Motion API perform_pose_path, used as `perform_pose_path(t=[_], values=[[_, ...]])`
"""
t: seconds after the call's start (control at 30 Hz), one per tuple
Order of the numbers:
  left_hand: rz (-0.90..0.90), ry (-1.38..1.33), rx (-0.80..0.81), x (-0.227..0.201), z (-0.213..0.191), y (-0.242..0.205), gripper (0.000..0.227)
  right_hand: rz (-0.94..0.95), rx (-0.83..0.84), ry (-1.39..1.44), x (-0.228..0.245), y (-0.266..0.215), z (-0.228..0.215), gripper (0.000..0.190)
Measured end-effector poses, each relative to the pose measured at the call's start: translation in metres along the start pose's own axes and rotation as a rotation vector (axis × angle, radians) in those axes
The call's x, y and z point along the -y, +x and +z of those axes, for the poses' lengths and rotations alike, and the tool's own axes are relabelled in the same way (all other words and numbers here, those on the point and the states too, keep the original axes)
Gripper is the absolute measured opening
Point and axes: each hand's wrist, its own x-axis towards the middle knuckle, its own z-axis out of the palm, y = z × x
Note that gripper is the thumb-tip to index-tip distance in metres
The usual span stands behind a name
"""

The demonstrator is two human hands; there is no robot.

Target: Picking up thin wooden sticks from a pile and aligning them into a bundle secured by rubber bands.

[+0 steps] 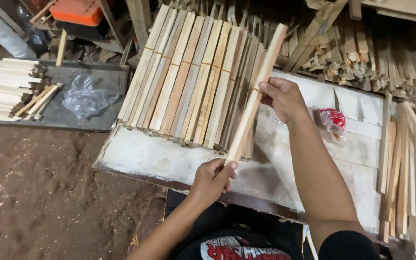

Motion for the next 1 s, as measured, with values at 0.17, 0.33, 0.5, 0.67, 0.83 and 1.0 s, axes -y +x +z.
perform_pose_path(t=[0.17, 0.33, 0.5, 0.67, 0.83, 1.0], values=[[0.046, -0.005, -0.155, -0.001, 0.001, 0.011, 0.039, -0.113, 0.011, -0.174, -0.014, 0.031, 0.023, 0.045], [0.088, -0.06, -0.249, 0.005, 0.006, 0.022, 0.042, -0.172, -0.006, -0.293, -0.017, 0.037, 0.04, 0.044], [0.09, -0.14, -0.383, 0.019, 0.01, 0.036, 0.042, -0.319, -0.082, -0.535, -0.05, 0.06, 0.038, 0.026], [0.091, -0.113, -0.358, 0.032, 0.012, 0.044, 0.041, -0.311, -0.147, -0.509, -0.056, 0.05, 0.036, 0.026], [0.105, -0.099, -0.311, 0.038, 0.012, 0.044, 0.038, -0.355, -0.147, -0.493, -0.047, 0.028, 0.033, 0.026], [0.086, -0.013, -0.309, 0.053, 0.018, 0.043, 0.034, -0.407, -0.155, -0.34, -0.036, -0.016, 0.011, 0.021]])
